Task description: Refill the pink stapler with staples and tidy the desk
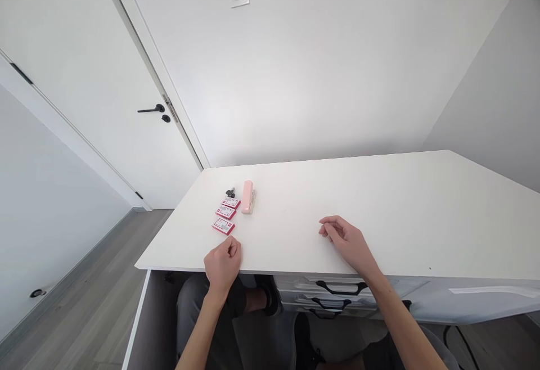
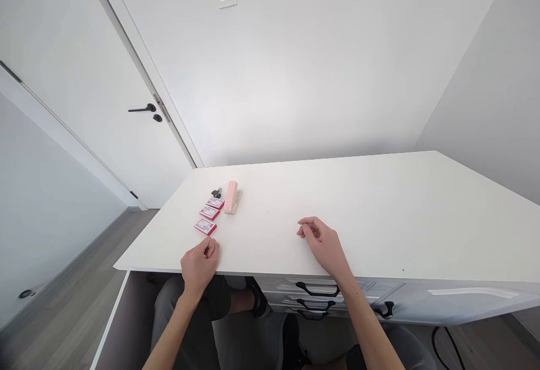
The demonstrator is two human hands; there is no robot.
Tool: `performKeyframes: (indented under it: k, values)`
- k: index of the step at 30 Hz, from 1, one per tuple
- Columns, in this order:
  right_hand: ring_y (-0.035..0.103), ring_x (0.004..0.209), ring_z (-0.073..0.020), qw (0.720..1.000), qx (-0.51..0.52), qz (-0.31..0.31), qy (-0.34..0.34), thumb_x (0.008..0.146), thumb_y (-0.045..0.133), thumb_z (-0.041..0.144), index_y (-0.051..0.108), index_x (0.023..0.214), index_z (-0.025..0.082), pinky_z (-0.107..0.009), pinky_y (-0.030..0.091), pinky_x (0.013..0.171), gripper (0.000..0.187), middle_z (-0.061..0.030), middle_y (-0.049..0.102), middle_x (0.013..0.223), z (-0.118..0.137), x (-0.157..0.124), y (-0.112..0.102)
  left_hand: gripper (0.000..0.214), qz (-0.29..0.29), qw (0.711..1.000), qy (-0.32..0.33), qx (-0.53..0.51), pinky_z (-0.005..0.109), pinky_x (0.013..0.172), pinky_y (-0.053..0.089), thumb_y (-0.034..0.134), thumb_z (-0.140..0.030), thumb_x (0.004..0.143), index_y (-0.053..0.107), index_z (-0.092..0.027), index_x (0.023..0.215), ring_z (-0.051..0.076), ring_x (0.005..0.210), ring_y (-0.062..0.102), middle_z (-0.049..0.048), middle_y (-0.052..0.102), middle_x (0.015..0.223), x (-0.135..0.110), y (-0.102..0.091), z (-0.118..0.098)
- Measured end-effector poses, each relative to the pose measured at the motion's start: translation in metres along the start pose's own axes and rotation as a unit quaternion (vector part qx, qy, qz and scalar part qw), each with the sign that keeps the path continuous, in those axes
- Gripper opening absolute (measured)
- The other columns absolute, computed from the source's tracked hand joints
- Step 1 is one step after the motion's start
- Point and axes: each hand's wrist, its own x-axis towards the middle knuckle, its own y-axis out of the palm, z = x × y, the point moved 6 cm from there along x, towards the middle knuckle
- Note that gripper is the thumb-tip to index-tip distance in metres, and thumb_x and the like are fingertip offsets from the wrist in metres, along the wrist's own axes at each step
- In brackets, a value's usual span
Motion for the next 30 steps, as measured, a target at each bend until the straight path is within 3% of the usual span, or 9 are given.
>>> performKeyframes:
  k: [24, 30]
  values:
    - [0.069, 0.09, -0.0252, 0.999, -0.04, 0.006, 0.025, 0.097, 0.056, 0.052, 0.071, 0.105, 0.026, -0.035, 0.054, 0.077, 0.031, -0.0082, 0.077, 0.093, -0.0065, 0.0004, 0.0018, 0.039, -0.001, 1.0, 0.012, -0.003, 0.024, 0.055, 0.023, 0.051, -0.023, 0.092, 0.026, -0.02, 0.062, 0.012, 0.057, 0.016, -0.0059, 0.016, 0.061, -0.0011, -0.0044, -0.0026]
    - [0.068, 0.092, -0.0244, 0.998, -0.046, 0.015, 0.027, 0.1, 0.053, 0.05, 0.07, 0.106, 0.026, -0.035, 0.054, 0.083, 0.031, -0.0074, 0.076, 0.095, -0.0036, -0.0001, 0.0037, 0.04, 0.013, 1.0, 0.003, -0.005, 0.025, 0.056, 0.023, 0.049, -0.026, 0.095, 0.023, -0.02, 0.064, 0.012, 0.058, 0.016, -0.0058, 0.015, 0.062, -0.001, -0.0038, -0.0018]
